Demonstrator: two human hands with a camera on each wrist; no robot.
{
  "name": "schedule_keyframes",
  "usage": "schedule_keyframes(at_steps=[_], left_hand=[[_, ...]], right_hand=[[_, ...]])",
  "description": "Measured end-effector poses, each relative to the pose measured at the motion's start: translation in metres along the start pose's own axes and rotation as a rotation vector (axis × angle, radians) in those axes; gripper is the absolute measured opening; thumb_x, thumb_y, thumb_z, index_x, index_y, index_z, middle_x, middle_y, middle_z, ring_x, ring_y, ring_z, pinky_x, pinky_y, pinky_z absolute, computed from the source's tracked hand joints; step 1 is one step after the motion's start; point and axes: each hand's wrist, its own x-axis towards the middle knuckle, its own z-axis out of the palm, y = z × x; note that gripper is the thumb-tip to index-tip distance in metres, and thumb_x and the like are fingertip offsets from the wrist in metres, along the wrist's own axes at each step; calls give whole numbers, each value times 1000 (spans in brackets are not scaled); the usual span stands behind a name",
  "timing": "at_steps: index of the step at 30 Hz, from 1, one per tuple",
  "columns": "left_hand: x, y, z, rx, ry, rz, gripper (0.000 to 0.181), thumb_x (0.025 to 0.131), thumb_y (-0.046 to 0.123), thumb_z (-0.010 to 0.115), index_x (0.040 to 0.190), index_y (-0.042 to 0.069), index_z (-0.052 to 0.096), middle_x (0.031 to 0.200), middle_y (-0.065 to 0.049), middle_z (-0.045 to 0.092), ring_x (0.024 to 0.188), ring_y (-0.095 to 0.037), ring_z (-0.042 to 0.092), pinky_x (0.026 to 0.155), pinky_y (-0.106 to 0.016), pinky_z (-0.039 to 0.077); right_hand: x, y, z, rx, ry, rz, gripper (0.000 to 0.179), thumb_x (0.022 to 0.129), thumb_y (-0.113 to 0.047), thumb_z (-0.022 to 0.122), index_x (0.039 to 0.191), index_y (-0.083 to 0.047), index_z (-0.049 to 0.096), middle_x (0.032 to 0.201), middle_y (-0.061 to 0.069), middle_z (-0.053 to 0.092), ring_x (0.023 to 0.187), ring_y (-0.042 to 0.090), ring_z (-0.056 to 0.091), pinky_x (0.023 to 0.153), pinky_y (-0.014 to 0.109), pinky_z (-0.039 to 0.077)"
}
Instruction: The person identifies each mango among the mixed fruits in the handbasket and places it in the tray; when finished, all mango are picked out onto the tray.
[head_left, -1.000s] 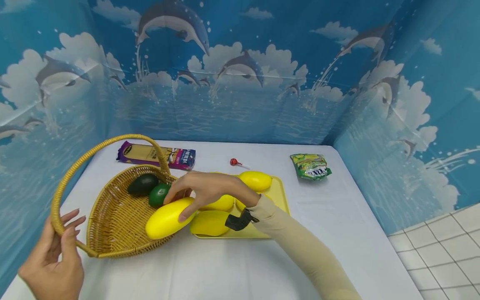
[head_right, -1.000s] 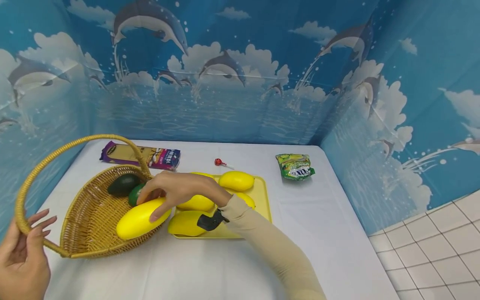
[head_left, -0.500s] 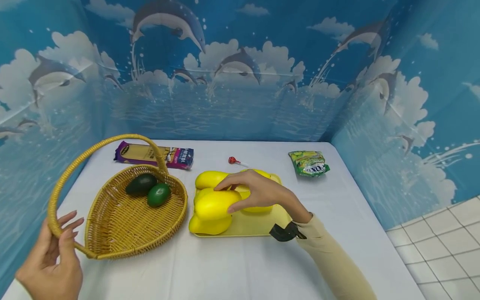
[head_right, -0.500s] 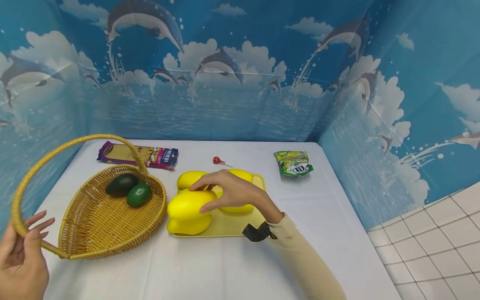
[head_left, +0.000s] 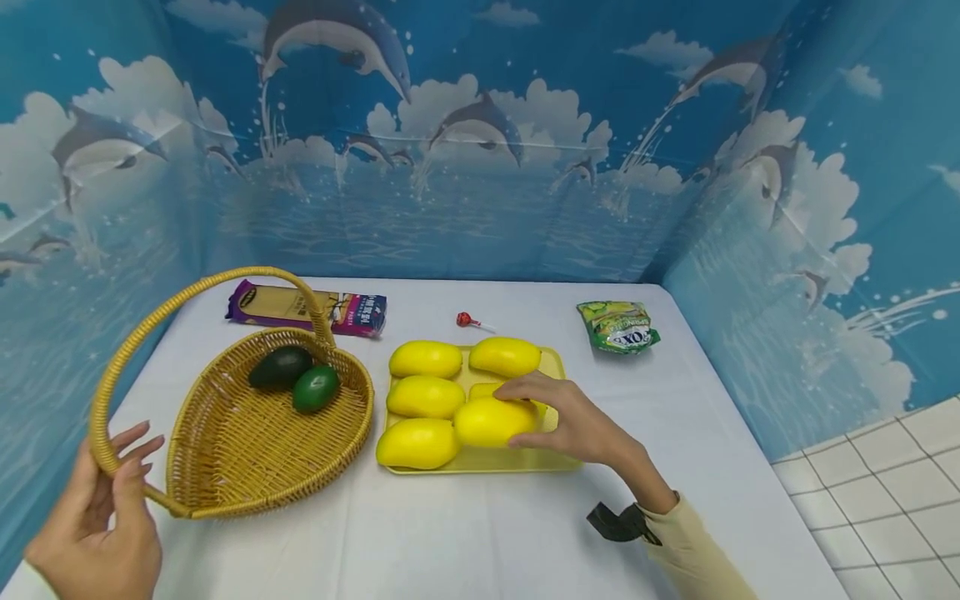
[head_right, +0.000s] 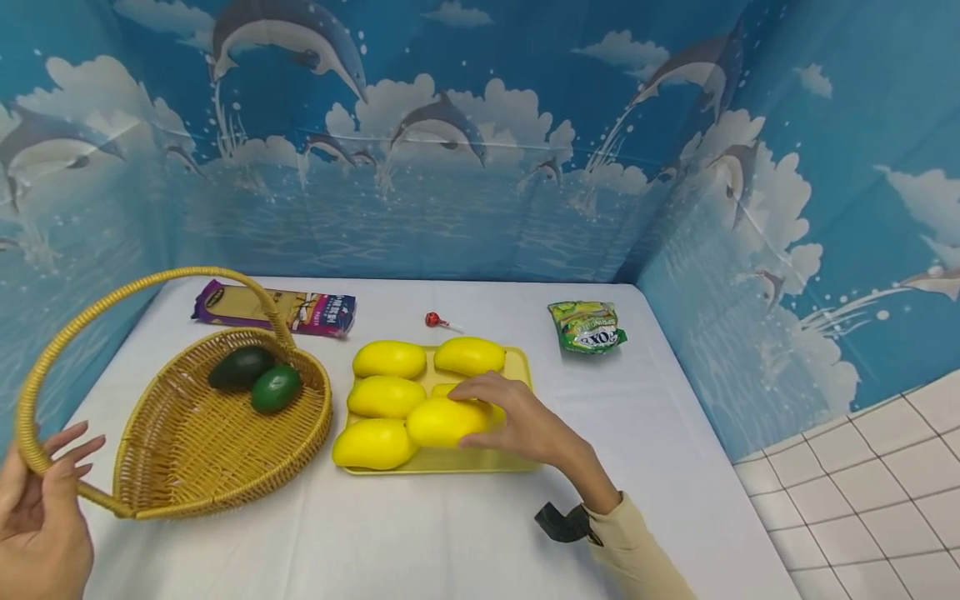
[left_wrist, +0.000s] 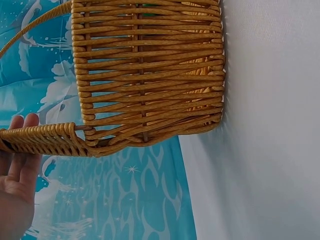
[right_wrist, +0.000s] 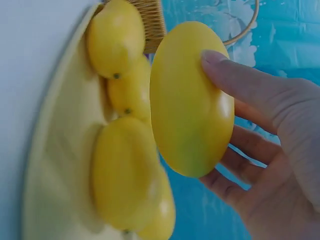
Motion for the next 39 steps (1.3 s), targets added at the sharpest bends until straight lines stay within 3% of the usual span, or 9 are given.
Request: schedule_keyframes(at_steps=[8,18,22,30,35,39], left_hand=[[0,-1,0,4,-3,-3,43,110,8,59,150,24,63,131,-5,76,107,2,73,86,-12,51],[-1,2,-3,-6,-20,28,42,111,9,57,152,20,62,133,-12,75,110,-1,74,88,-13,53],[-2,1,-3,2,-24,33,42,111,11,57,152,20,61,135,-12,74,111,-1,74,88,-13,53],[-2,1,-2,15,-4,38,42,111,10,58,151,21,63,133,-9,75,110,1,73,88,-11,53],[-2,1,-5,20,-21,42,43,111,11,58,153,18,60,136,-13,74,113,2,73,91,-11,54],[-2,2,-5,27,-2,24,43,109,10,62,151,19,63,135,-9,74,114,2,72,94,-12,55]], right_hand=[[-33,12,20,-61,83,68,59,88,-22,92,141,-13,70,139,-2,70,128,21,62,111,42,55],[-38,17,38,-217,101,120,59,83,-19,96,136,-13,73,138,-2,66,126,16,61,111,43,55],[-38,19,43,-248,115,94,58,81,-18,97,134,-12,74,137,0,65,125,17,61,110,42,56],[-40,25,48,-250,149,40,56,81,-15,97,132,-10,74,136,1,65,125,17,60,109,38,56],[-42,26,49,-226,149,62,56,82,-16,97,133,-11,74,137,0,65,126,16,60,110,38,55],[-44,27,49,-182,150,71,58,81,-16,97,134,-12,73,138,0,65,128,17,60,113,37,53]])
